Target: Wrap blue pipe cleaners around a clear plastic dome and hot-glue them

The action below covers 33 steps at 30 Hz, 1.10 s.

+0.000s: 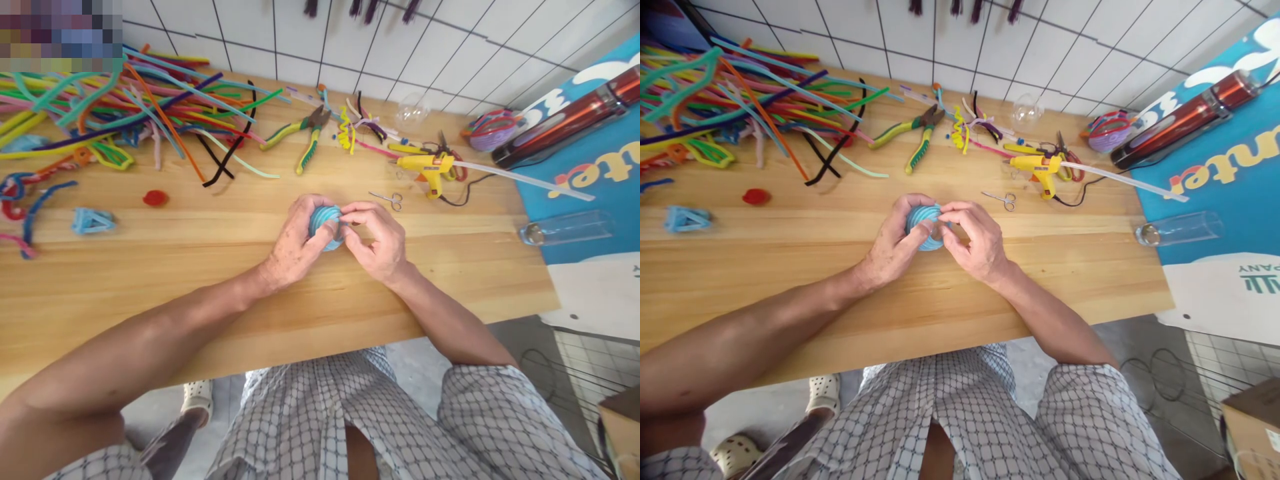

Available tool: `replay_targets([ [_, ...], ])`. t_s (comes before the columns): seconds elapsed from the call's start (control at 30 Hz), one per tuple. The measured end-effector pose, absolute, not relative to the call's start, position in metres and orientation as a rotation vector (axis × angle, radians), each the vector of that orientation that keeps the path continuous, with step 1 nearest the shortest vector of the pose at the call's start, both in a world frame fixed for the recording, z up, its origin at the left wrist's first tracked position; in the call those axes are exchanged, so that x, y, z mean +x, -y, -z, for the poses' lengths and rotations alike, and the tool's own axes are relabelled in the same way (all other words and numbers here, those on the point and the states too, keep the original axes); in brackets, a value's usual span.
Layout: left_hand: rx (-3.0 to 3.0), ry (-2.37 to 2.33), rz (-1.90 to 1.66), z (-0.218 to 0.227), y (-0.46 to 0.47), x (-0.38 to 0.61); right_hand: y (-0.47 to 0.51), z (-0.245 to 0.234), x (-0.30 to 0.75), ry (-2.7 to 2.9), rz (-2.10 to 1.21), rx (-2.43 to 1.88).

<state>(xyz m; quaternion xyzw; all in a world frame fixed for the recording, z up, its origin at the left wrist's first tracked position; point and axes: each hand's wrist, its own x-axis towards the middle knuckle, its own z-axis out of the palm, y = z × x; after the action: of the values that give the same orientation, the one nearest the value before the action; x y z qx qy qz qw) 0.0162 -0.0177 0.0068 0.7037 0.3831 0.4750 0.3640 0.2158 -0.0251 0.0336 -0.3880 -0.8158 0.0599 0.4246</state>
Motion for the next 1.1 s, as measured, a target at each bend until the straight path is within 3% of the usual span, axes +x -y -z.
replay_targets([
  [1.1, 2.037, -0.945, -1.287, -0.0045, 0.0225, 0.0193, 0.0295, -0.0289, 0.2121, 2.087, -0.02, -1.057],
])
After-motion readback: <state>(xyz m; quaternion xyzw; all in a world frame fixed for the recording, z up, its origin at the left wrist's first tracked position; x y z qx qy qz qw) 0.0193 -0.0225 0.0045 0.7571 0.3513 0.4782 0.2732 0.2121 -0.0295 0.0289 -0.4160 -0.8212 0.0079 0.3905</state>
